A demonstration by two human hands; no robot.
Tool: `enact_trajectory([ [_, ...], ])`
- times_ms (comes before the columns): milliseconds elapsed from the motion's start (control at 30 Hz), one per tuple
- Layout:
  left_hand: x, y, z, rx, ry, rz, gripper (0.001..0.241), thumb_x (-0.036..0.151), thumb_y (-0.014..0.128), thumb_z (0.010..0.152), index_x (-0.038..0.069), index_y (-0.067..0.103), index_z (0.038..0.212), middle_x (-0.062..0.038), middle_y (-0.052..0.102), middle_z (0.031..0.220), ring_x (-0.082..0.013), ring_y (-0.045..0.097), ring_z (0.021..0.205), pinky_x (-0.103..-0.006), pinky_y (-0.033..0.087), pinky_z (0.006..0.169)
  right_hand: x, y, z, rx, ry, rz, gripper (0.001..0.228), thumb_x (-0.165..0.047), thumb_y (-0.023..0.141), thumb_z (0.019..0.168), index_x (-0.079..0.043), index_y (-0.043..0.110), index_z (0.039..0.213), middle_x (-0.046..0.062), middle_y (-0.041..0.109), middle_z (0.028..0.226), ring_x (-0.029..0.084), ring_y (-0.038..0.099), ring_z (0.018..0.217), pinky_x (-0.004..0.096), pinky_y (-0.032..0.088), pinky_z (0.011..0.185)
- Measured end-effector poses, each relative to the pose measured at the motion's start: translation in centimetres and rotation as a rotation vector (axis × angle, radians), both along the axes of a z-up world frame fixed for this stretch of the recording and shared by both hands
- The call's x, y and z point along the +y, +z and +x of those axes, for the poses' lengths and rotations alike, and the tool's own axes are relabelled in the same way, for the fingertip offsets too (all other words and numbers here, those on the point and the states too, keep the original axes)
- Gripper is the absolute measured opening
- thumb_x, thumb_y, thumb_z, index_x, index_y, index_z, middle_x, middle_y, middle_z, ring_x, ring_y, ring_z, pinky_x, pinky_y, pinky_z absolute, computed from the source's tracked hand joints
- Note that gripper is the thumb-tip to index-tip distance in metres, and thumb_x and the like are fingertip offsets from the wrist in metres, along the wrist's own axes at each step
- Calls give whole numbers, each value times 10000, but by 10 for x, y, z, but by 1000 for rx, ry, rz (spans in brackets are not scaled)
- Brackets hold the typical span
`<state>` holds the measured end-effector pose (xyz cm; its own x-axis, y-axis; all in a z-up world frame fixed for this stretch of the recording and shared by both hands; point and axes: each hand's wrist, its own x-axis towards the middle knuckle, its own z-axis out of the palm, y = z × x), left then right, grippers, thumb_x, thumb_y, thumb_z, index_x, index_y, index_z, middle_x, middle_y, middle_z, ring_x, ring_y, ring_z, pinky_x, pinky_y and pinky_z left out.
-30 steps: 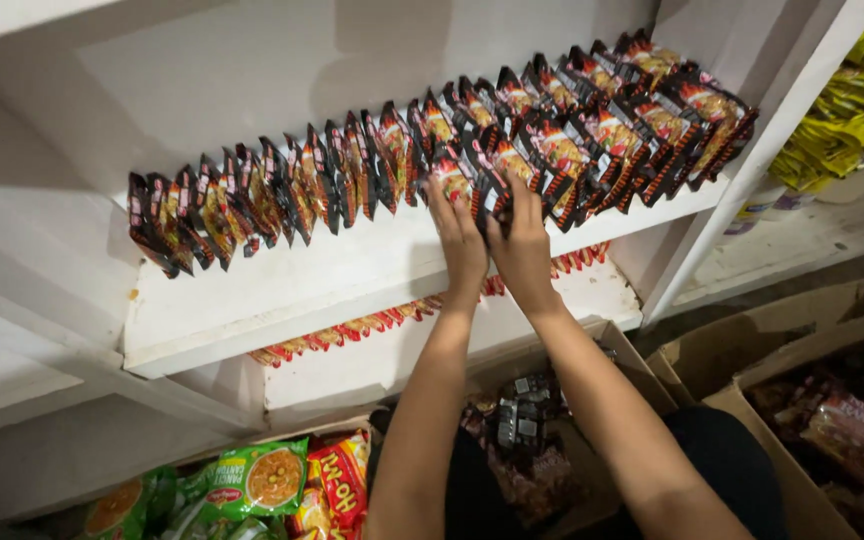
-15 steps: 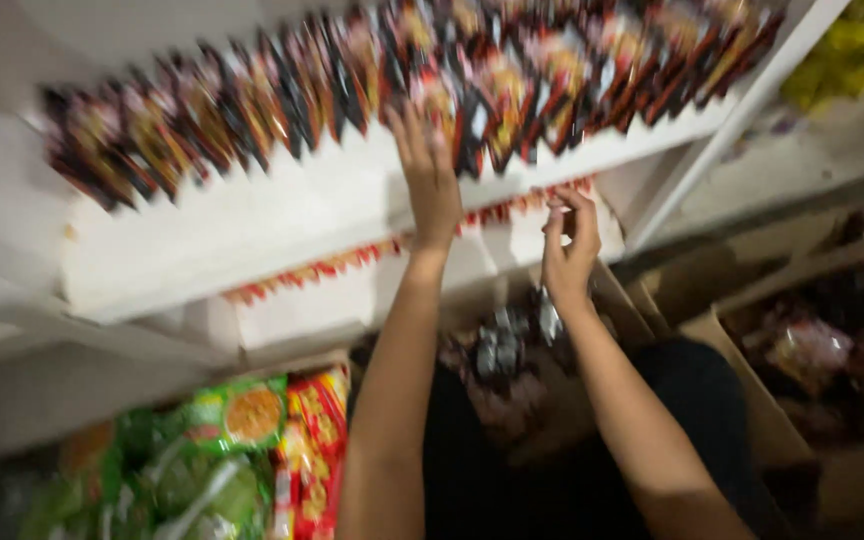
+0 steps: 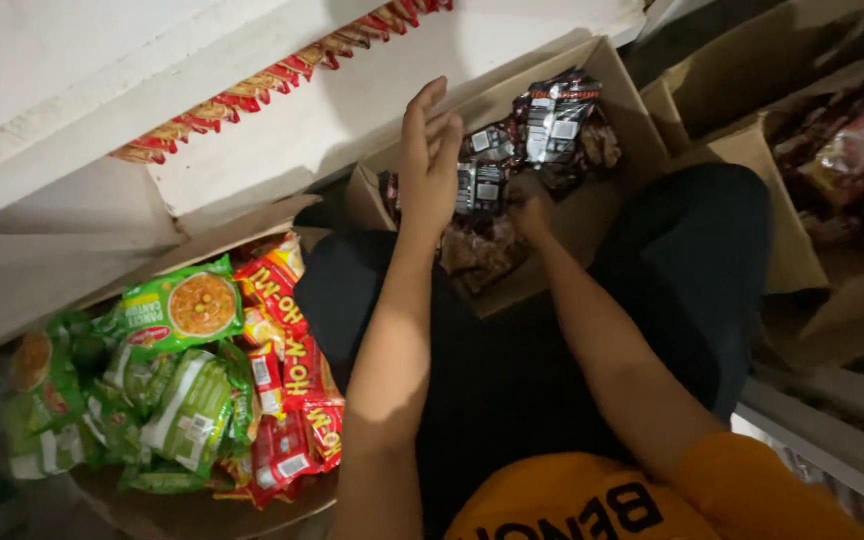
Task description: Picking up packets of ramen from a box and arranging them neatly on a grocery store shelf.
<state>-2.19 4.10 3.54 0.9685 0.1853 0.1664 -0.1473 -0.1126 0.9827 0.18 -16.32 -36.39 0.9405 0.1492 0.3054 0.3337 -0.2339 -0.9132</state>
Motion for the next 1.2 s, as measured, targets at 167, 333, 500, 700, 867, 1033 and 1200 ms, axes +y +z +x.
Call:
enact_trajectory([
  [167,-10,7,11,71,-5,35,449,220,585,1082,104,492,1506,-125,568,1504,-279,636,1302,-391,560,1081,1,-49,9,153,-169,-172,297,-22,721,758,-69,682,1049,119,704,998,265,677,937,370,546,854],
  [333,-13,2,14,30,-48,27,425,152,601,1046,81,515,1456,-117,617,1451,-248,691,1196,-381,565,1012,14,-108,39,262,-210,-10,217,-43,746,814,-77,681,1019,93,699,987,238,674,944,364,555,888],
  [500,-14,8,11,90,-54,121,373,111,612,1042,71,554,1408,-104,669,1392,-215,712,1143,-352,551,1003,44,-73,27,486,-122,50,251,-105,837,768,-39,634,901,81,621,870,217,588,838,394,510,750],
  [700,-10,2,18,140,-70,57,380,131,591,1034,74,559,1408,-125,647,1393,-247,675,1195,-360,544,1019,83,-46,11,202,-75,432,222,-33,720,885,-78,507,932,22,583,970,161,545,919,363,483,814],
  [867,-2,-20,21,72,51,270,412,193,648,1012,47,580,1391,-158,648,1383,-292,656,1243,-394,522,1053,55,45,4,542,-273,951,125,-186,656,980,-128,552,1018,6,576,905,149,550,798,370,498,727],
  [1033,-1,-16,23,73,155,363,528,286,677,1011,-1,517,1425,-208,553,1405,-322,592,1234,-407,476,1030,37,313,34,790,77,1316,321,-292,568,882,-126,655,1143,48,730,1065,226,716,925,444,584,782],
  [1200,1,-29,32,177,90,-226,506,350,666,1041,-21,613,1380,-110,699,1209,-192,616,1066,-331,484,923,-2,402,40,625,154,906,384,-63,639,941,-188,552,1293,-13,675,1178,124,676,1044,356,558,882],
])
